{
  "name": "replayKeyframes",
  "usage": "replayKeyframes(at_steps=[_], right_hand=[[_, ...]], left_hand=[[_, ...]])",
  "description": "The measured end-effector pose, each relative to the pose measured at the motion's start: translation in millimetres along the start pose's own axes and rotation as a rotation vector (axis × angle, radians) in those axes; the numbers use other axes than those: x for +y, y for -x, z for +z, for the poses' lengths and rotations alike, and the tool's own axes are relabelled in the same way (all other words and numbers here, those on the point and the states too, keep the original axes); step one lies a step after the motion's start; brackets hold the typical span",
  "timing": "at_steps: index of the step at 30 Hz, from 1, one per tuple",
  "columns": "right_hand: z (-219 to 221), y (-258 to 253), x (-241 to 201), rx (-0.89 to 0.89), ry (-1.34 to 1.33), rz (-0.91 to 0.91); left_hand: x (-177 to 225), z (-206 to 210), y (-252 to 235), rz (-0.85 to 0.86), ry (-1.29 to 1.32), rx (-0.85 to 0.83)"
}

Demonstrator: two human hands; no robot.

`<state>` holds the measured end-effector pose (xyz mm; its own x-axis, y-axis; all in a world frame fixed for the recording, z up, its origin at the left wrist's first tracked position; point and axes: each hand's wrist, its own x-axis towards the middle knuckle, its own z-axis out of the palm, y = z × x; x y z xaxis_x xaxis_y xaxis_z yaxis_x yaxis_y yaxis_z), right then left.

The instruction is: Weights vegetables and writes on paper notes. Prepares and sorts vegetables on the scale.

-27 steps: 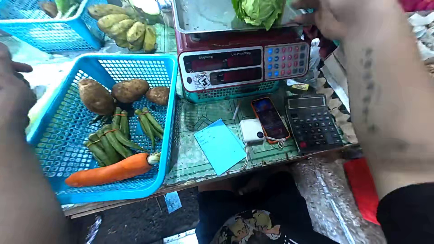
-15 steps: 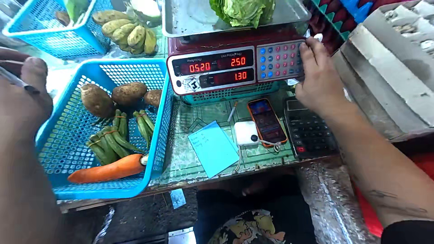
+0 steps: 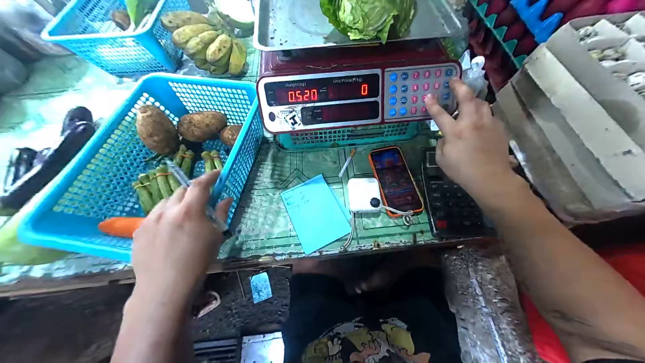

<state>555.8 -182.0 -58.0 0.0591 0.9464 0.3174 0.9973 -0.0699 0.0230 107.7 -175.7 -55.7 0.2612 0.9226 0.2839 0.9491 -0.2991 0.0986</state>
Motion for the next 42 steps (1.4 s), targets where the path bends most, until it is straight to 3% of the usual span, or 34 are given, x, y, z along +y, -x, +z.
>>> replayKeyframes(at_steps=[4,8,12,14,16,19,21,24,27,30,33,36,42], right_hand=[[-10.5,-1.9,-11.1,-0.018,0.106,-0.007],[-20.8,-3.7,-16.7,-0.086,0.204,-0.02],[-17.8,6.8,-17.0,-0.075,0.104,0.014],[-18.2,26.6,-36.7,-0.084,-0.063,-0.019],[-11.2,56.0,-69.5,-0.109,-0.296,-0.158],[25.3,106.3,-131.2,0.011,-0.577,-0.471],[58.7,119.4,-165.5,0.169,-0.68,-0.637],[88.0,120.9,-181.7,0.271,-0.7,-0.645],[92.7,119.0,-185.1,0.363,-0.713,-0.561],[88.8,131.7,-181.4,0.298,-0.732,-0.499],[90.4,126.1,-181.5,0.243,-0.719,-0.502],[90.3,127.2,-182.3,0.235,-0.754,-0.518],[91.4,129.2,-180.1,0.296,-0.765,-0.511]], left_hand=[[-41.6,2.5,1.6,0.028,0.003,0.071],[-35.2,-5.7,-1.9,0.059,0.007,0.131],[-33.4,-7.2,1.1,0.046,0.03,0.22],[-35.1,-4.2,13.1,0.12,0.191,0.451],[-18.7,3.4,26.5,0.178,0.587,0.599],[30.8,25.1,41.7,0.114,1.2,0.308],[40.7,44.6,32.3,0.114,1.2,0.141],[34.9,64.4,0.0,0.003,1.143,-0.001],[26.3,72.7,-19.8,-0.164,1.204,-0.043],[23.6,96.3,-18.7,-0.262,1.237,-0.103],[29.9,98.0,-23.0,-0.39,1.316,0.016],[30.3,101.2,-21.9,-0.361,1.324,0.08],[30.2,106.8,-14.8,-0.15,1.173,0.029]])
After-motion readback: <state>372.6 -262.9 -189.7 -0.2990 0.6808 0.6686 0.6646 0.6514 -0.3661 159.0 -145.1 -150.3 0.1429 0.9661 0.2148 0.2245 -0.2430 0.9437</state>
